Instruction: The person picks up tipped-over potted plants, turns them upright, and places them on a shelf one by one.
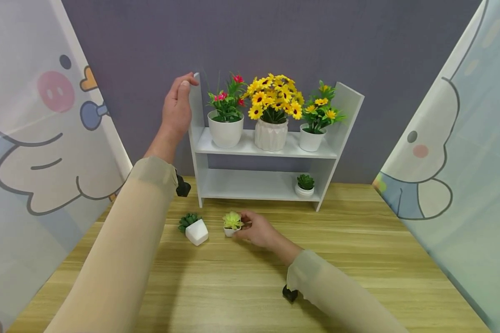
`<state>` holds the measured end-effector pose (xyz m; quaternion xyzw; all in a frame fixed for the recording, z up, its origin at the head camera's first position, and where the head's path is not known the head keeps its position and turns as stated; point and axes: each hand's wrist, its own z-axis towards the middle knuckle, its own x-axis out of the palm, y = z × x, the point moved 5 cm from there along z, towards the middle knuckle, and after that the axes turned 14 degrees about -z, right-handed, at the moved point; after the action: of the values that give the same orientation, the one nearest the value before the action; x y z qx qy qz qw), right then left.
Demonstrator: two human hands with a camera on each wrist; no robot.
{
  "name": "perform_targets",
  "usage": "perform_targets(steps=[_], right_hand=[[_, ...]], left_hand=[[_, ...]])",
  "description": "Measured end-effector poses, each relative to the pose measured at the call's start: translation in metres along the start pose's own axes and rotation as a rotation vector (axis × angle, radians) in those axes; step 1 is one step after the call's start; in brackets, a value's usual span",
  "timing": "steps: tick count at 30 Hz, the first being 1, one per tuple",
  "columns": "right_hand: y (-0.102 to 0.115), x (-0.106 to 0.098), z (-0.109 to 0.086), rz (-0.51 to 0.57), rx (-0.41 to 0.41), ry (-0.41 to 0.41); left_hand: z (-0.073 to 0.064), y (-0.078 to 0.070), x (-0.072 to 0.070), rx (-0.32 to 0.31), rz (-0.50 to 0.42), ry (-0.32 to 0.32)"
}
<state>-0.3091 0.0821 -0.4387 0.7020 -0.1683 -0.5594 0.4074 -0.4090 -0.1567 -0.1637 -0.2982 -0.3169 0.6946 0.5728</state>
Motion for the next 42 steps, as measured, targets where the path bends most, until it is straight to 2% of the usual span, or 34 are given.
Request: perform_targets(steps=[6,13,31,42], right_hand=[[-0.003,-0.006,0.0,-0.013,0.002,-0.014],[-0.007,-0.021,0.0,0.023,0.01,-0.053],[-0.027,-0.081,0.018,0.066,0.048,-0.204],[-0.039,-0.098,0.024,-0.005,0.089,-0.207]], left_hand=[[0.0,0.0,0.0,0.013,-0.003,0.005],[0.0,-0.001,0.001,0.019,-0.007,0.005],[-0.001,-0.001,0.001,0.015,0.01,0.002],[0.0,0.0,0.001,0.017,0.006,0.004]])
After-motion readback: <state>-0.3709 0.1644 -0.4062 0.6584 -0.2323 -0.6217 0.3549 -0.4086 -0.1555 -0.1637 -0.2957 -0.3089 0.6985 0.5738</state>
